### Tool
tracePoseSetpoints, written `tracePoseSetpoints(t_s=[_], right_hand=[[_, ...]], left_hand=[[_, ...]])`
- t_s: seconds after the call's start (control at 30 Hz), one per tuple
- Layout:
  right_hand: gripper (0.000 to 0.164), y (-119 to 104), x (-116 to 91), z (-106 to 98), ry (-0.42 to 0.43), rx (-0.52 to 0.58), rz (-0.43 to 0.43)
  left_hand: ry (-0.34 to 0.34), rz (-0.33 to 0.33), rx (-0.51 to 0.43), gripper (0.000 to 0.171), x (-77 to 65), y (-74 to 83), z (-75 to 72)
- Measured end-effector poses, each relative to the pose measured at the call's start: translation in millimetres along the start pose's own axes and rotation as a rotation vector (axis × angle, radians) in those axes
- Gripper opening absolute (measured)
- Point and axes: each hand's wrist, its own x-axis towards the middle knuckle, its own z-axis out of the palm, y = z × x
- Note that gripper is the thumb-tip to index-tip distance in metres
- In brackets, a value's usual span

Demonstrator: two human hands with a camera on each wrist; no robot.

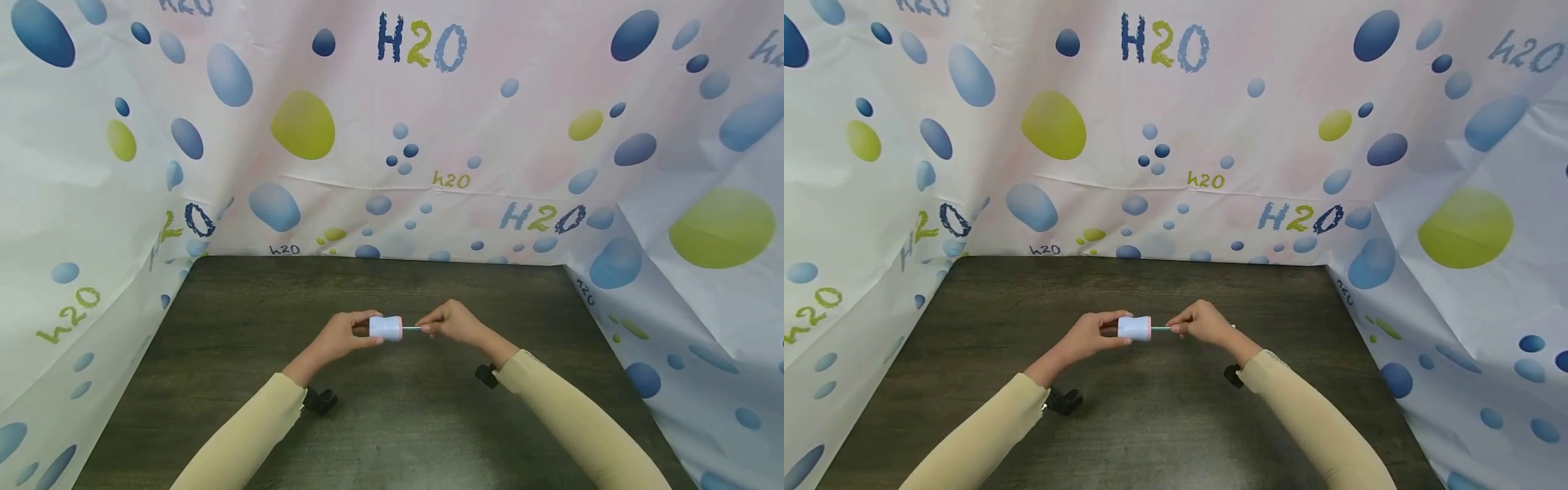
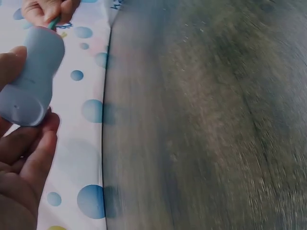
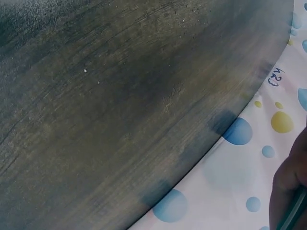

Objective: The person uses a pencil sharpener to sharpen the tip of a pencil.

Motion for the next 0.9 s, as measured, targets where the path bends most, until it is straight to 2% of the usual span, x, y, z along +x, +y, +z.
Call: tracePoseSetpoints(t_s=[0.23,0.43,0.57,0.67,0.73,0.8,0.9], right_hand=[[0.022,-2.9,1.6,-3.8,-0.045,0.031,0.026],[0.022,-1.7,4.2,-3.4,-0.069,0.076,0.059],[0.023,0.7,4.8,-0.6,-0.074,0.129,0.077],[0.023,2.7,3.6,2.6,-0.051,0.148,0.067],[0.024,3.2,1.9,4.8,-0.025,0.153,0.056],[0.024,2.7,-0.1,6.9,0.003,0.148,0.045],[0.023,-0.3,-3.4,9.6,0.054,0.092,0.024]], left_hand=[[0.061,0.087,0.151,0.053,-4.0,0.9,2.7],[0.110,0.210,0.288,0.051,-7.6,-0.8,5.5],[0.136,0.246,0.304,0.049,-7.7,-2.4,6.7],[0.137,0.220,0.232,0.049,-6.7,-2.0,4.9],[0.119,0.177,0.142,0.050,-5.6,-0.3,2.3],[0.081,0.110,0.010,0.053,-3.0,0.6,-0.9],[0.030,-0.038,-0.171,0.055,1.3,1.4,-5.8]])
